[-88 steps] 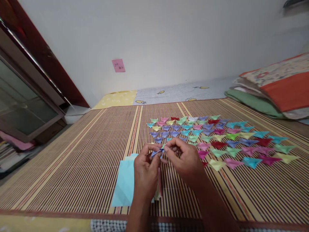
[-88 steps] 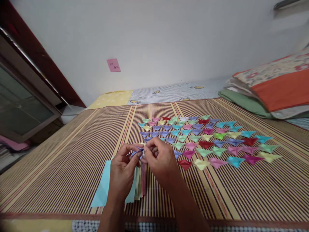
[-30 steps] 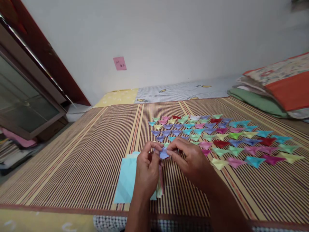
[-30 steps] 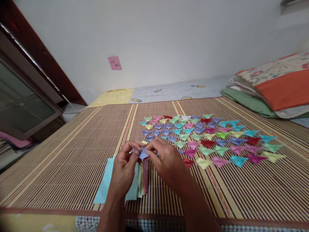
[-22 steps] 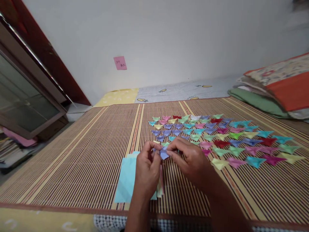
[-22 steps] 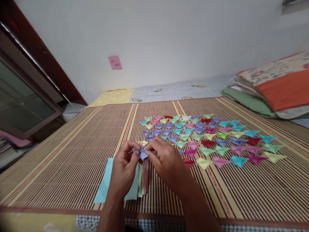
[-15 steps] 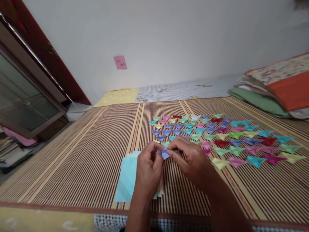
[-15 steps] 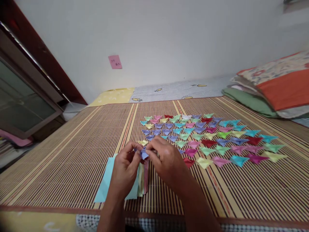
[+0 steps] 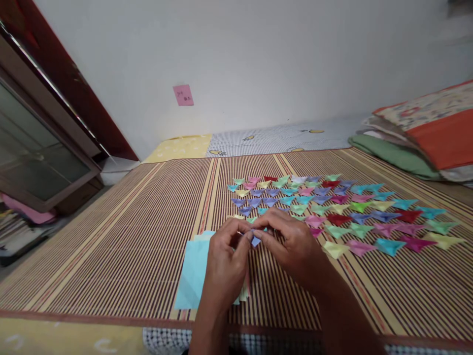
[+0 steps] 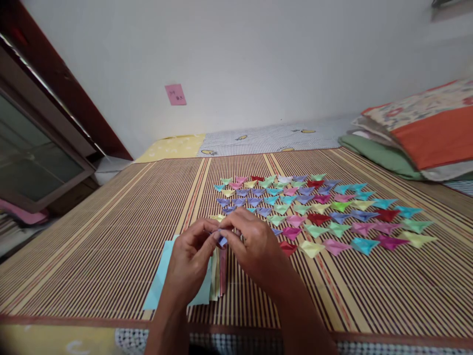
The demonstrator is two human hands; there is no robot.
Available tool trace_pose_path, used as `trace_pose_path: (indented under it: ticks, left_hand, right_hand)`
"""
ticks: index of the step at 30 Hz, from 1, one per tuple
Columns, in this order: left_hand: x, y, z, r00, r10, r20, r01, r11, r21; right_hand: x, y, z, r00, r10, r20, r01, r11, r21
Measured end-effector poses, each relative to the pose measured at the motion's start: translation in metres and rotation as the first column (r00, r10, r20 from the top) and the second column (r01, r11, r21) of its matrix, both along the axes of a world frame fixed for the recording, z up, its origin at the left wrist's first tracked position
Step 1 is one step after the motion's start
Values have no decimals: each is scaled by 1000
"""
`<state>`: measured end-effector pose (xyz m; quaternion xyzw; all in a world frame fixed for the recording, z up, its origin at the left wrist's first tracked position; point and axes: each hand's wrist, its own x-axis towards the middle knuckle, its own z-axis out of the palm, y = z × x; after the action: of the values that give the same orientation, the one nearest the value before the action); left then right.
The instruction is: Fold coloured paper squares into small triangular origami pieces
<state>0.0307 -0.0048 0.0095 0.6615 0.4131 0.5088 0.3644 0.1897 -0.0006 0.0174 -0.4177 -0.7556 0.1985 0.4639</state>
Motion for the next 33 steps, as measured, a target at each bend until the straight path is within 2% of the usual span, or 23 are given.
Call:
trace_pose_path:
  ticks: [5,12,16,28,33]
  left_hand:
    - [2,-1,1,999,28,-22,-28,999,-22]
    - [4,-1,-6,996,73,57,-66,990,-123]
    - [7,0,-5,990,114,82,-103,987,-126]
    - [10,-1,-3,969,242,-45,-235,964,121]
    - [12,-2,-2,948,314,-55,-291,922,255]
  right_hand:
    - [-3,-1,1,999,-34,-4,34,999,24]
    - [-2,1,1,995,-85,-60,90,994,69]
    - [0,2,1,990,-68,-119,76,995,60]
    - [-1,2,1,989,-11,-151,18,999,48]
    - [-5,1,1,985,-80,-152,87,995,44]
